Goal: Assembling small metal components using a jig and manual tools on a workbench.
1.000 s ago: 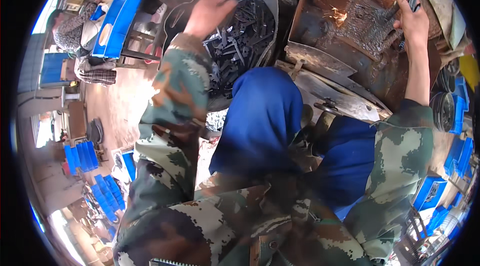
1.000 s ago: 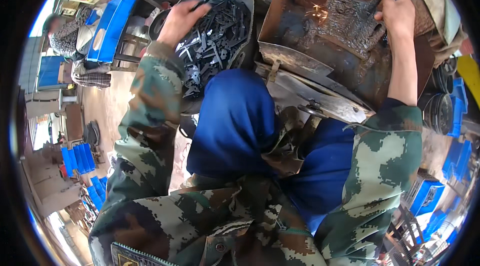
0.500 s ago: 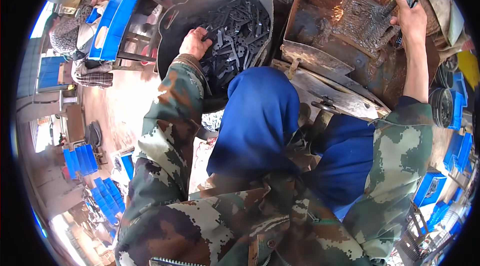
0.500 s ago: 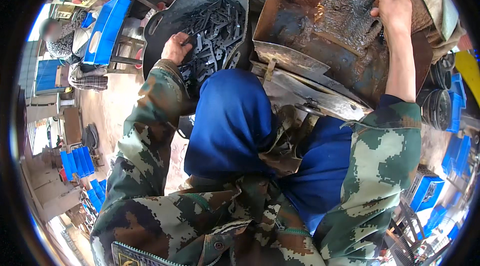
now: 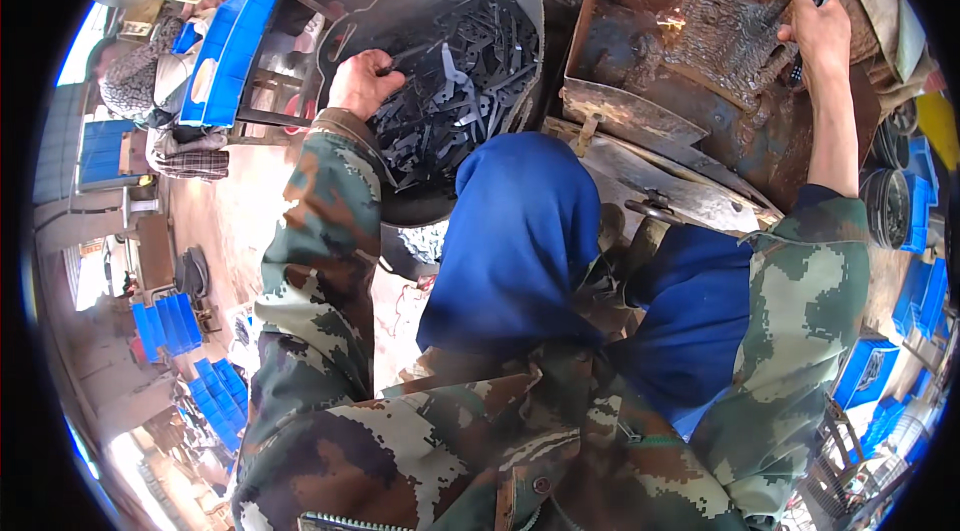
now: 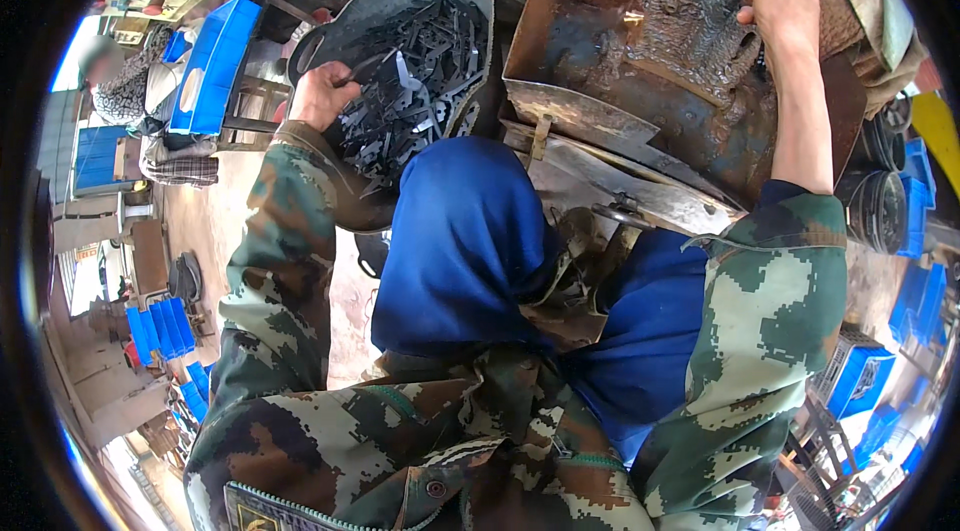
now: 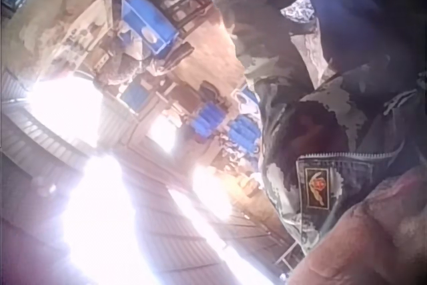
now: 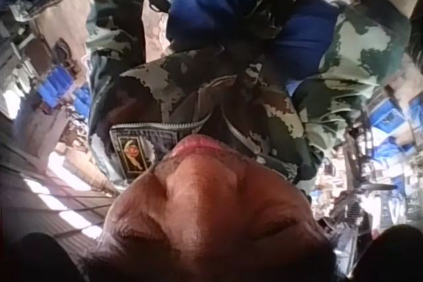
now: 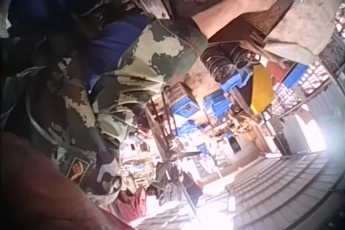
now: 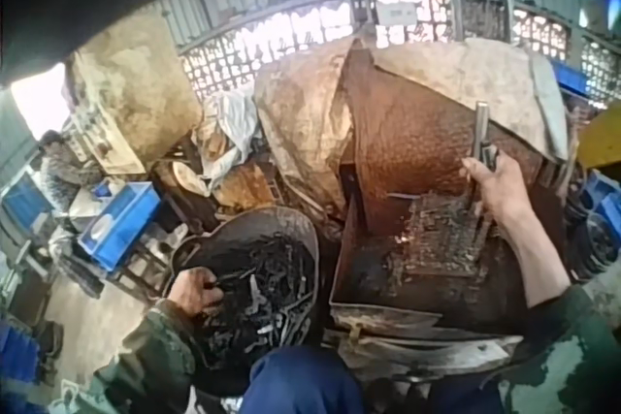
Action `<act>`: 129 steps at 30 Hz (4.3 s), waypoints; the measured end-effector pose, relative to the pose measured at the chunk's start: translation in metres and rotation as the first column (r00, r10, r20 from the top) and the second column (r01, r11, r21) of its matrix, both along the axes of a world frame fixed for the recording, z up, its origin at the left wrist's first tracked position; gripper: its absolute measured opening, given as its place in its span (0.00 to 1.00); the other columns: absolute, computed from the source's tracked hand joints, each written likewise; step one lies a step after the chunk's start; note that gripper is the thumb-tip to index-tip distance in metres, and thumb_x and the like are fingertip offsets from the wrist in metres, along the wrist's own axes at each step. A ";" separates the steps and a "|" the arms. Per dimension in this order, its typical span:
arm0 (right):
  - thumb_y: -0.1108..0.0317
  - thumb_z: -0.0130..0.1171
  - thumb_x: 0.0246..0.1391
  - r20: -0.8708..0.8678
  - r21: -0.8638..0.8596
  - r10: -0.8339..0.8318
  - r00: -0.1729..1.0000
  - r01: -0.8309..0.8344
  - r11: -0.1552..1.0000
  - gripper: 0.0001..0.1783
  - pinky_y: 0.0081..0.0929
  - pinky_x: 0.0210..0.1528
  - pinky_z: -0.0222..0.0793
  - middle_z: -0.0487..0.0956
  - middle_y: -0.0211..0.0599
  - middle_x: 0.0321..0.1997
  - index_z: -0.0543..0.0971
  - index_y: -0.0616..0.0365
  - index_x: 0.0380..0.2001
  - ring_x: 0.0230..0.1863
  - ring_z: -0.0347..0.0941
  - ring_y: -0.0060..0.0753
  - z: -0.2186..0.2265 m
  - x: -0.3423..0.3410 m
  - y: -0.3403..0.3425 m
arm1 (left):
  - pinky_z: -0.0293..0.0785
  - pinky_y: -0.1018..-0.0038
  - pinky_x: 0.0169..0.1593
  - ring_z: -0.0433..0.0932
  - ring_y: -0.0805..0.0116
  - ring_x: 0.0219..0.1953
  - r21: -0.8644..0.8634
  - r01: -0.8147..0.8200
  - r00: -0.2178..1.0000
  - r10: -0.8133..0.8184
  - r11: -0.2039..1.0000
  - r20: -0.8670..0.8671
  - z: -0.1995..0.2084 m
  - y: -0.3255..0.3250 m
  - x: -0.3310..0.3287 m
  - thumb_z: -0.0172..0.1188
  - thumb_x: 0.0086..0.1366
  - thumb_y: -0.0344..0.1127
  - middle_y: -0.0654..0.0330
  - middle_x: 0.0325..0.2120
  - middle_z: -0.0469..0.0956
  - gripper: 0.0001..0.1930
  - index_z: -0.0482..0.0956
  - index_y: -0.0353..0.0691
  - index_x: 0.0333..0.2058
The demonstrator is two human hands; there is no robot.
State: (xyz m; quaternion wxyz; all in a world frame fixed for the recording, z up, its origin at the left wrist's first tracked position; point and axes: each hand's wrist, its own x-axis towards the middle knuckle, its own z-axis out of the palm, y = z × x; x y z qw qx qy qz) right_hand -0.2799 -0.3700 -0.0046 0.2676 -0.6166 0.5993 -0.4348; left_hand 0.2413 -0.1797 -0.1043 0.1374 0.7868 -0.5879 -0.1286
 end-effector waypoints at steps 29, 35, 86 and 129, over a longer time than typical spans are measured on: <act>0.47 0.60 0.58 -0.026 -0.020 -0.031 0.999 0.031 0.999 0.19 0.20 0.23 0.68 0.66 0.21 0.16 0.84 0.51 0.40 0.16 0.62 0.15 -0.003 0.002 -0.002 | 0.52 0.85 0.19 0.60 0.86 0.16 -0.040 -0.244 0.487 0.087 0.969 -0.869 0.004 -0.004 -0.069 0.58 0.62 0.29 0.68 0.26 0.79 0.02 0.78 0.44 0.33; 0.48 0.60 0.59 -0.038 -0.033 -0.025 0.999 0.024 0.999 0.19 0.19 0.23 0.67 0.69 0.21 0.17 0.83 0.51 0.40 0.16 0.63 0.15 0.001 -0.007 -0.001 | 0.51 0.84 0.21 0.58 0.85 0.18 -0.115 -0.176 0.484 -0.016 0.978 -0.875 0.064 -0.018 -0.113 0.53 0.63 0.31 0.69 0.22 0.73 0.09 0.79 0.40 0.40; 0.62 0.63 0.60 0.320 -0.076 0.147 0.936 -0.129 0.989 0.12 0.16 0.24 0.55 0.83 0.30 0.36 0.76 0.55 0.42 0.22 0.60 0.11 -0.020 -0.011 -0.022 | 0.75 0.51 0.41 0.79 0.40 0.33 -0.471 0.223 0.658 -0.488 0.854 -0.573 0.102 -0.096 -0.361 0.56 0.55 0.39 0.43 0.25 0.80 0.11 0.79 0.37 0.28; 0.62 0.61 0.62 0.229 -0.077 0.238 0.944 -0.226 0.971 0.13 0.20 0.35 0.72 0.82 0.31 0.37 0.76 0.58 0.43 0.32 0.74 0.19 -0.024 -0.030 -0.039 | 0.73 0.49 0.44 0.80 0.40 0.35 -0.504 0.163 0.604 -0.489 0.848 -0.629 0.102 -0.099 -0.366 0.55 0.56 0.38 0.40 0.27 0.80 0.13 0.81 0.33 0.29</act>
